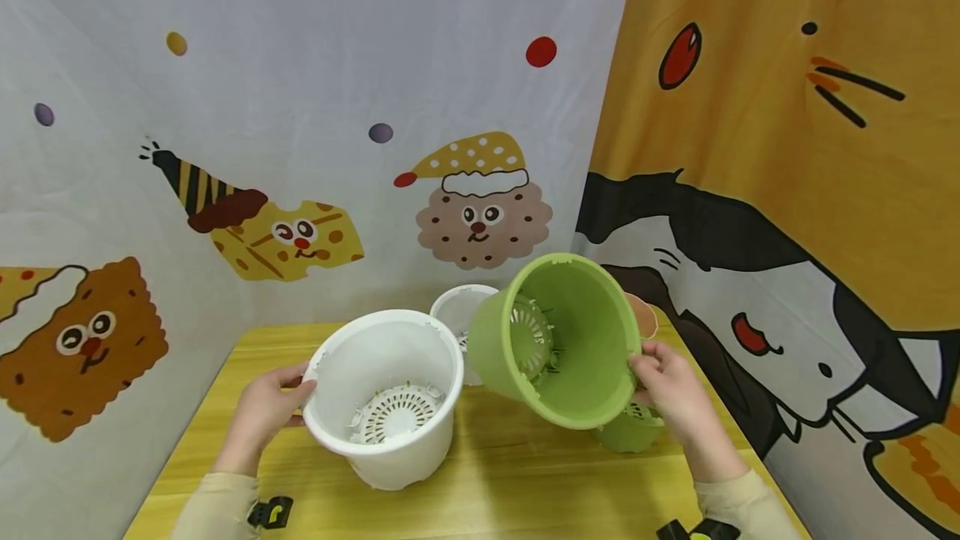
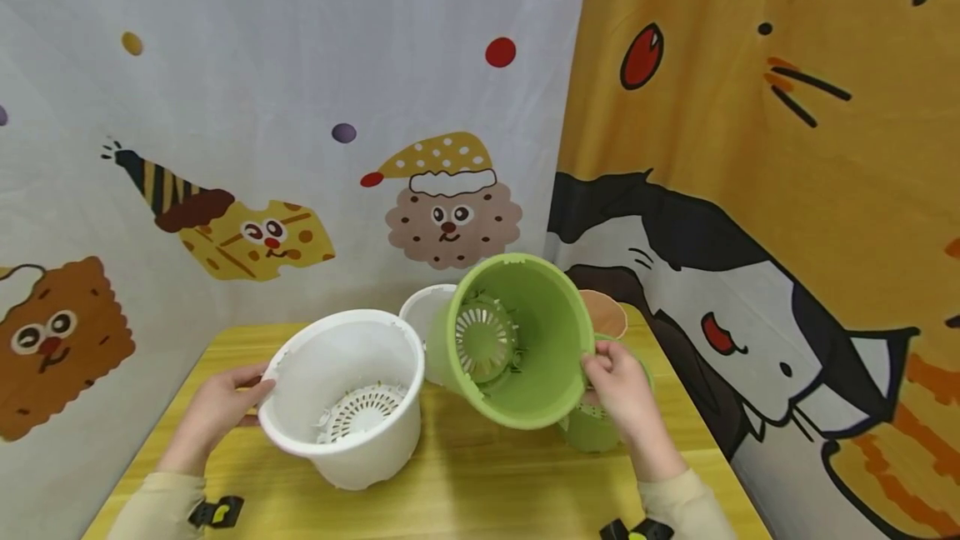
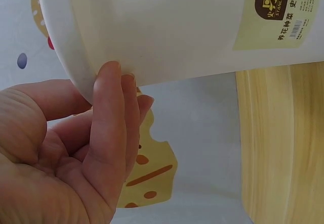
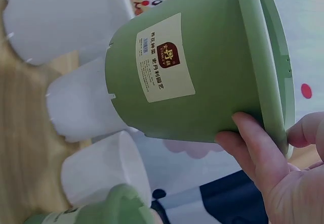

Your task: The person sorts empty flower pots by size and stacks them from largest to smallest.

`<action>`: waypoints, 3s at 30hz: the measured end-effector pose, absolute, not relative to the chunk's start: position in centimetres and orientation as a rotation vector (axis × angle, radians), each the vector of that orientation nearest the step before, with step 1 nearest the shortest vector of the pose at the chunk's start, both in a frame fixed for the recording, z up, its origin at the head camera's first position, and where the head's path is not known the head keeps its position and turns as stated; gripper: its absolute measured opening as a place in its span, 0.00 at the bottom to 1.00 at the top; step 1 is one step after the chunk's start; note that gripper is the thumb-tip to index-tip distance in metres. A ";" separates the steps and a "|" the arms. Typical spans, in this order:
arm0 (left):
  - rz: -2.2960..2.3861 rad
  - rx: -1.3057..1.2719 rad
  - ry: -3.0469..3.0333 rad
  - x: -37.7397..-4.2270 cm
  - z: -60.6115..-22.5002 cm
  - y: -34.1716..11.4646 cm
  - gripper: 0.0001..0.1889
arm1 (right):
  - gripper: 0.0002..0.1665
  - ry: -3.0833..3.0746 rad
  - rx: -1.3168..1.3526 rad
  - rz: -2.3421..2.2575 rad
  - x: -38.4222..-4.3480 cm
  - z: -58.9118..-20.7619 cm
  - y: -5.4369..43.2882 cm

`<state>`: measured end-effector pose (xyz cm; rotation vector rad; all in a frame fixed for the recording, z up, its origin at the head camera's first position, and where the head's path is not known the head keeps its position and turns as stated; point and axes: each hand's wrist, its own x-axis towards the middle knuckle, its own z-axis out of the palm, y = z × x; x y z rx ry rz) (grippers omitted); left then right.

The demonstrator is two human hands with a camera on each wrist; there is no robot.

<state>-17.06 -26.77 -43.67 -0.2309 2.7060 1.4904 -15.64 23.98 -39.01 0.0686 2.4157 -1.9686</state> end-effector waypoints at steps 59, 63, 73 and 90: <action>1.580 -0.230 2.661 -16.8 -44.0 -26.9 0.26 | 0.15 2.310 -0.298 -1.929 -21.5 -37.8 8.2; 1.587 -0.224 2.660 -16.8 -44.1 -26.9 0.26 | 0.13 2.304 -0.298 -1.915 -21.8 -38.3 7.6; 1.591 -0.201 2.669 -16.8 -44.4 -27.0 0.26 | 0.14 2.401 -0.319 -1.798 -21.9 -39.0 6.6; 1.556 -0.219 2.688 -16.5 -44.2 -26.9 0.28 | 0.10 2.624 -0.307 -1.568 -22.1 -39.3 5.0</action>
